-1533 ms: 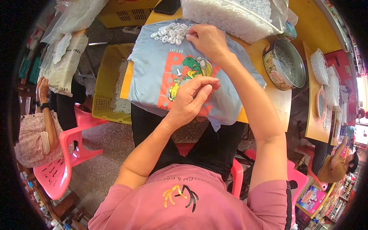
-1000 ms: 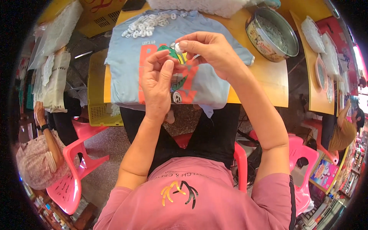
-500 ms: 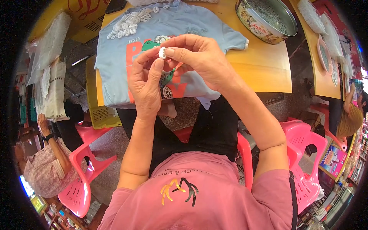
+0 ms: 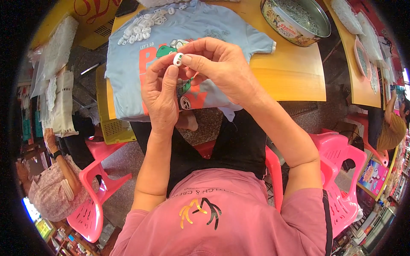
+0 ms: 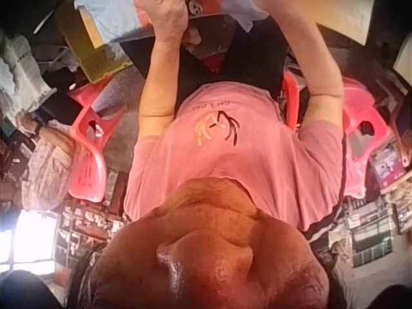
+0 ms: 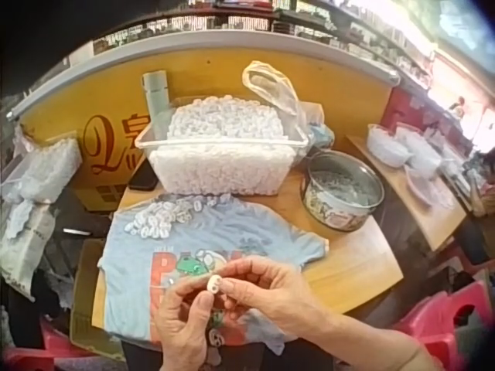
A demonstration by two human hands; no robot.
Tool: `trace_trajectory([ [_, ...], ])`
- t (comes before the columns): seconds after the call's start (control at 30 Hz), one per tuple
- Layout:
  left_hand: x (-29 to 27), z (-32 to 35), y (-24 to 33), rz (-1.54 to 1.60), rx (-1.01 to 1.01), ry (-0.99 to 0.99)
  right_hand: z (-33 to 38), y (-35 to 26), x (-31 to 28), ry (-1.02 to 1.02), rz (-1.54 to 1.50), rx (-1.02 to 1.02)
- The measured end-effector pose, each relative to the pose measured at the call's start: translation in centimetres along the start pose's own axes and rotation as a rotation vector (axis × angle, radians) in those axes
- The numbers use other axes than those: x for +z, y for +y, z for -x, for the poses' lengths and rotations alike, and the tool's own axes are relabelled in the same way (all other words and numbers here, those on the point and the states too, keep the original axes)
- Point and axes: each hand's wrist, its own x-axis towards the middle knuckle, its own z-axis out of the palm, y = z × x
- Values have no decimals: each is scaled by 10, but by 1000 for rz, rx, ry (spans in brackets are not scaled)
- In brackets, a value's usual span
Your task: Attaching small white plastic snaps or buttons to a blue t-shirt with a dinosaur graphic.
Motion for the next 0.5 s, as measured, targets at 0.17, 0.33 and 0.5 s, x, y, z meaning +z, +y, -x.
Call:
trace_trajectory([
  [0.17,1,0,4,5,-7,-10,-2,2,-2,-23,-26,16],
  [0.33,-2,-1,-1,-12,31,-6,0,5,-4,-49,-80,10],
  [0.5,0,0,0,-4,64,-53,4,9,-3,0,-91,-5],
])
